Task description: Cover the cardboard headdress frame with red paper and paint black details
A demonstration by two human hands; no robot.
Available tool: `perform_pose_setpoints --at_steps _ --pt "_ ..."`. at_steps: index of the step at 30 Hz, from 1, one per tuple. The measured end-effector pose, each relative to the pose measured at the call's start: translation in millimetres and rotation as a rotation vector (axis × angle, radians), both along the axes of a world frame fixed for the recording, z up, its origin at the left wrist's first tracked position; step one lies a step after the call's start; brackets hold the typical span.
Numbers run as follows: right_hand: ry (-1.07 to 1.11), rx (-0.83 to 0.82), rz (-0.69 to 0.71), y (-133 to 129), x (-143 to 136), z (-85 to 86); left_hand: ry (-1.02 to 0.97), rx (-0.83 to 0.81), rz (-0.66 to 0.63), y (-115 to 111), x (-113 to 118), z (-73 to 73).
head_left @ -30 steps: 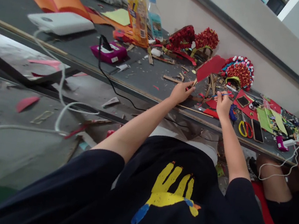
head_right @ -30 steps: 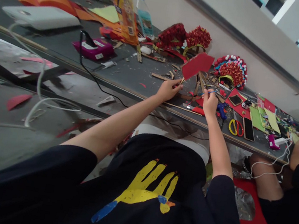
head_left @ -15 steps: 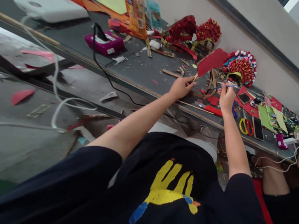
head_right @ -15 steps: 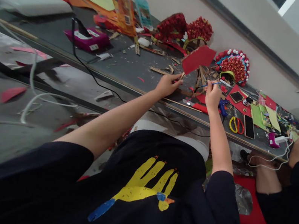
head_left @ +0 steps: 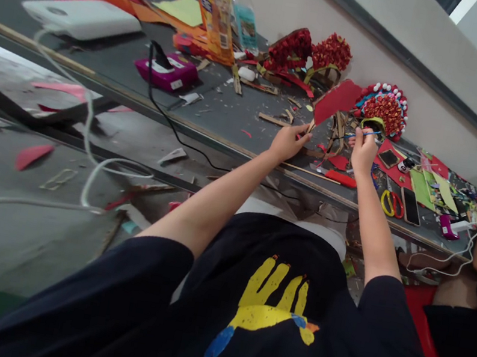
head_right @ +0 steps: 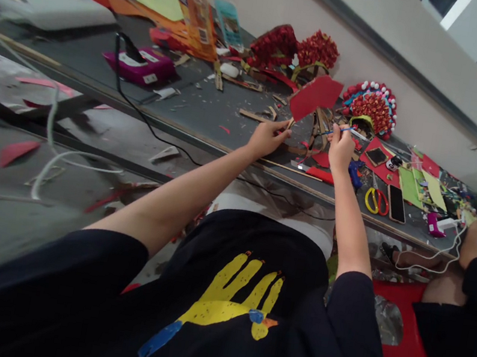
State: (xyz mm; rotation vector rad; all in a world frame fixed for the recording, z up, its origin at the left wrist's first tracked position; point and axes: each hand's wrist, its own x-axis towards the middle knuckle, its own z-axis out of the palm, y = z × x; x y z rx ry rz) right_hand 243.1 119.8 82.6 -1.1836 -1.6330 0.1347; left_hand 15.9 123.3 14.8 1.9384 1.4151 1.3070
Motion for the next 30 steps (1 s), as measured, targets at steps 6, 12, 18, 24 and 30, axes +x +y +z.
perform_pose_setpoints --at_steps 6,12,18,24,30 --pt "-0.008 0.051 0.0 9 2 -2.3 -0.002 0.007 -0.01 -3 0 2.5" --pt "0.028 0.067 -0.027 8 3 3.3 0.021 0.0 0.022 -4 2 3.8" --pt "0.082 0.149 -0.015 4 -2 5.6 0.016 -0.009 0.006 -3 1 2.4" --pt "0.065 0.174 -0.042 1 -10 -11.0 0.04 -0.008 0.011 -1 1 0.8" --pt "0.057 0.057 -0.038 -6 -14 -29.0 0.039 -0.008 0.007 4 0 -2.3"
